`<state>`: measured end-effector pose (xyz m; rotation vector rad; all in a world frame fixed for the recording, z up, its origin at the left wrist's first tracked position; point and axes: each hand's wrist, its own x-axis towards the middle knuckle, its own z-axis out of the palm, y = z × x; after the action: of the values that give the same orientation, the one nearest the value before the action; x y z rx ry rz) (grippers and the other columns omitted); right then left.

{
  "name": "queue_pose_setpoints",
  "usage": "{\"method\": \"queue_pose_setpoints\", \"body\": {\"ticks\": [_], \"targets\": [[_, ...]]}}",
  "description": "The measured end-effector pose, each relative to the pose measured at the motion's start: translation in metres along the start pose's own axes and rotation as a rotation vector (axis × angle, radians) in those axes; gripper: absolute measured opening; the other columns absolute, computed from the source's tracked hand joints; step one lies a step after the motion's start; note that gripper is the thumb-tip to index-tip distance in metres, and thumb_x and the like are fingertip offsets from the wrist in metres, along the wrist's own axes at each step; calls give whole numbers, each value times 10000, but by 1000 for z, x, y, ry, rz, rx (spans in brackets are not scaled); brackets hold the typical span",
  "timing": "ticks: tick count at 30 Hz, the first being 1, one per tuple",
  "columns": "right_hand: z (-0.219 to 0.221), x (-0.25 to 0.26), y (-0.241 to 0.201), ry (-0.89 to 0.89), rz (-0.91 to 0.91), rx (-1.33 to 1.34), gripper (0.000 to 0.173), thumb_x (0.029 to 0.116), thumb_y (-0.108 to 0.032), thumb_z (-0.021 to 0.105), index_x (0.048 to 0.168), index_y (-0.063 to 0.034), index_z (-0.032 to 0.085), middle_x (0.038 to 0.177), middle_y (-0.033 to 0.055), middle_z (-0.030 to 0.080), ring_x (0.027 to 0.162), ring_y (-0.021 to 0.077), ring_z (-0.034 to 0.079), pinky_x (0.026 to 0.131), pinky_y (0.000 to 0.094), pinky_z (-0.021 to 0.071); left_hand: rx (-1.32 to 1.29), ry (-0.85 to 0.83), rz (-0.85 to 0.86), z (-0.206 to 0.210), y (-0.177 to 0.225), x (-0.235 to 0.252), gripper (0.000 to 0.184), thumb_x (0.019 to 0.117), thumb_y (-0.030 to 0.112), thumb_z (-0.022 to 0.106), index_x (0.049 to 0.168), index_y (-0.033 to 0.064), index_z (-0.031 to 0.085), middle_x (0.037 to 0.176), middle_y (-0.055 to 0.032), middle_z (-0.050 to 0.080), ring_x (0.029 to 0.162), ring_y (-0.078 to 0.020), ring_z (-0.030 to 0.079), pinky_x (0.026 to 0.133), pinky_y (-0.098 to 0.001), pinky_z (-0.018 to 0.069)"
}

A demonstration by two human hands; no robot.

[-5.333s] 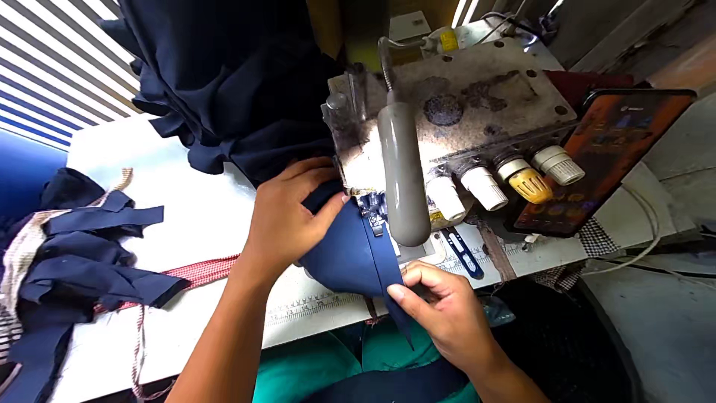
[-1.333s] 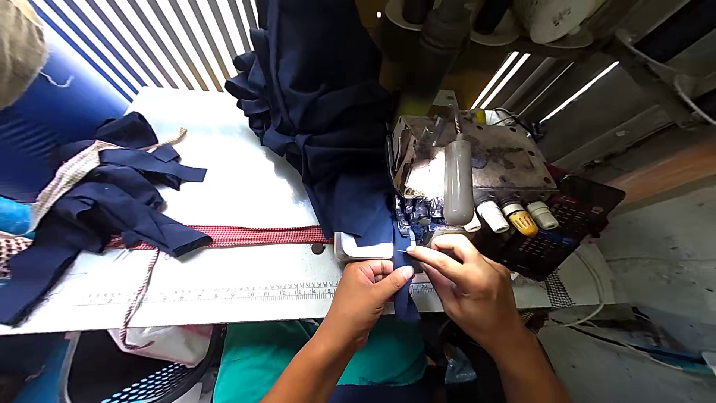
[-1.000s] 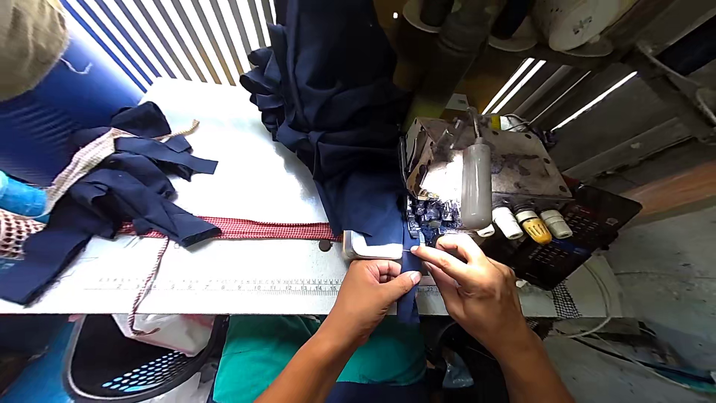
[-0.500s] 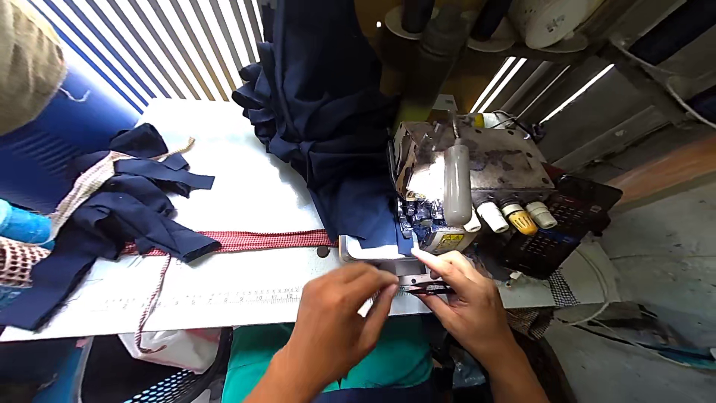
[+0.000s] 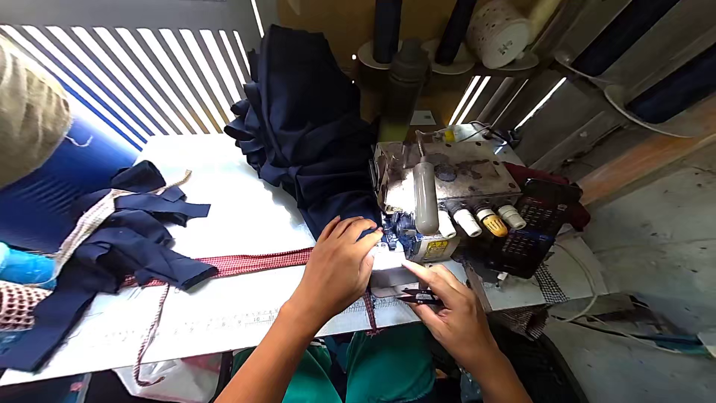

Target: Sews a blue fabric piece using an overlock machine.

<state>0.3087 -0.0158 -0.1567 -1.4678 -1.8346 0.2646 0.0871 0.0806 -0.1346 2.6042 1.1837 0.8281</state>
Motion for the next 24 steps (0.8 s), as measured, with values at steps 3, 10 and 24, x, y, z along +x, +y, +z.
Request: {"method": "queue_pose_setpoints", "body": {"ticks": [3, 10, 24], "targets": [[-7, -20, 4, 20, 84, 161, 382, 889, -342, 756, 1256, -238, 736, 943, -58, 656, 789, -17, 602, 651, 151, 529, -39, 14, -49, 3, -4, 6, 384, 1044, 249, 417, 1261, 191, 728, 1362, 4, 645, 1353, -183, 540, 1173, -524, 375], [-17, -63, 8, -50, 311, 527, 436, 924, -162, 724, 1349, -99, 647, 1029, 13, 708, 861, 71, 668, 757, 212, 583, 47, 78, -168, 10, 2, 7, 462, 1020, 287, 388, 1386, 215, 661, 1354, -105, 611, 1314, -340, 517, 1044, -586, 430], [-10, -19, -57, 159, 14, -46, 310, 961, -80, 620, 1260, -73, 702, 1151, 82, 692, 965, 92, 697, 810, 195, 590, 332, 186, -406, 5, 51, -27, 467, 974, 307, 485, 1323, 77, 693, 1111, -193, 633, 993, -371, 623, 752, -466, 537]]}}
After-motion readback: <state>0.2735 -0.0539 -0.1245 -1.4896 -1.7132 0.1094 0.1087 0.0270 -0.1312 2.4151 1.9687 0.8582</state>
